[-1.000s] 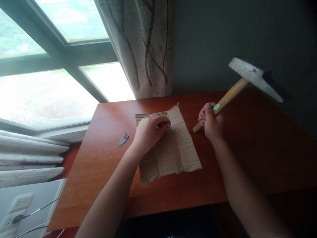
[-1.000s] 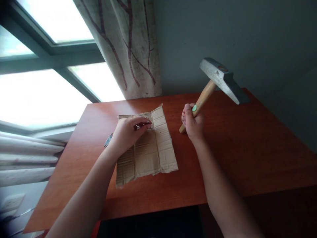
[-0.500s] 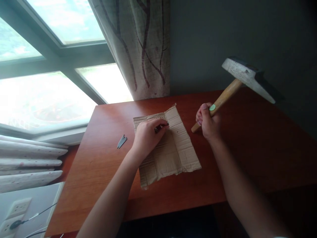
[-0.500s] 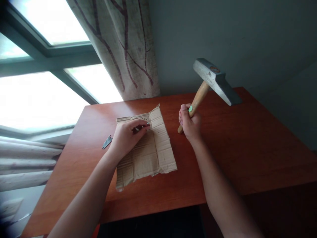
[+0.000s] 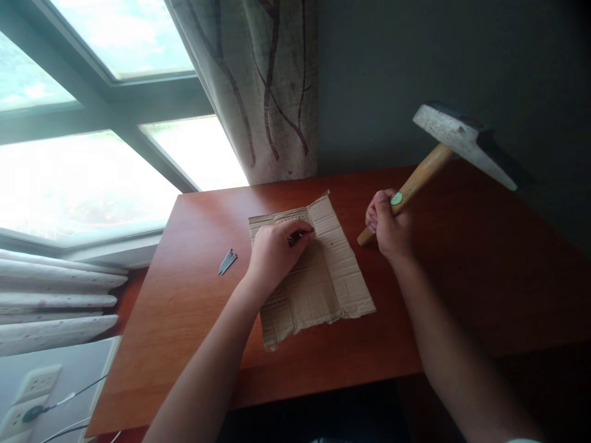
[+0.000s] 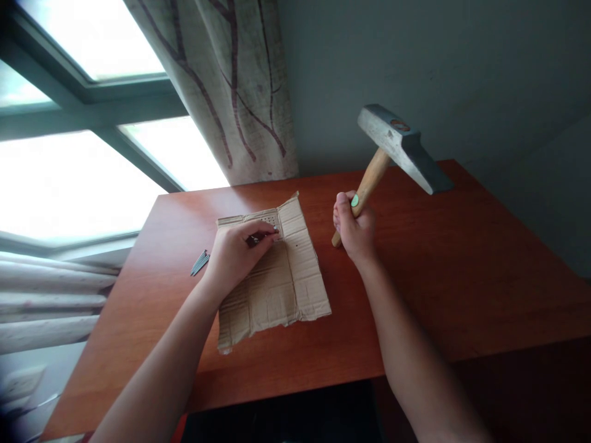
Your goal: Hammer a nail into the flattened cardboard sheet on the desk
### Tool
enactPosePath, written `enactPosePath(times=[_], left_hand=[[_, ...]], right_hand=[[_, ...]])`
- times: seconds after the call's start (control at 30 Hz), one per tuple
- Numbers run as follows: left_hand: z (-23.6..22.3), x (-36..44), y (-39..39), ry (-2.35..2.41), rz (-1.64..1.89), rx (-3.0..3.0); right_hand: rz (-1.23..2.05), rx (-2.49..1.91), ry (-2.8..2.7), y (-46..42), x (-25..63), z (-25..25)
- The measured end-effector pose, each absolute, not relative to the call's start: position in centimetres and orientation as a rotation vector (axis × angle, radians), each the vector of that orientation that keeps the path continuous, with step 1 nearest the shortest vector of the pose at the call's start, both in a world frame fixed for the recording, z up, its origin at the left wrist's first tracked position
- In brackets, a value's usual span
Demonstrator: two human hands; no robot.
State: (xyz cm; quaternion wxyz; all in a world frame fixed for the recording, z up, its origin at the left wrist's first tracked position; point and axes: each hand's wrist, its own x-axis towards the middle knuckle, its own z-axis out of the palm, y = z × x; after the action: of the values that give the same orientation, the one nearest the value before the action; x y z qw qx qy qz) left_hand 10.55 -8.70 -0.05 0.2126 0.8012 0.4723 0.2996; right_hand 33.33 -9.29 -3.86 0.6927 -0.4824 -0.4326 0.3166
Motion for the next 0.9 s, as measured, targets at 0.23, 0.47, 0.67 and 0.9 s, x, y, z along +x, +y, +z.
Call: enactPosePath(times=[0.23,0.47,0.67,0.9], left_hand=[[-0.2,10.5,-8.6,1.32,0.824,2.204],[-0.2,10.5,-8.6,1.322,0.792,2.201],[-0.2,10.4,-8.7,1.302,0.804,2.194],[-0.5,10.3,-8.5,1.298,0.792,2.187]], right_hand=[[0.718,-1.071,-0.977,-9.5,33.0,-3.6],[0.728,-1.054,-1.0,-9.6,32.9,-3.6],[0.786,-1.187,-1.075,-10.2,34.1,-3.2],[0.527,-1.519,-1.689,-13.6,37.4,0.6]])
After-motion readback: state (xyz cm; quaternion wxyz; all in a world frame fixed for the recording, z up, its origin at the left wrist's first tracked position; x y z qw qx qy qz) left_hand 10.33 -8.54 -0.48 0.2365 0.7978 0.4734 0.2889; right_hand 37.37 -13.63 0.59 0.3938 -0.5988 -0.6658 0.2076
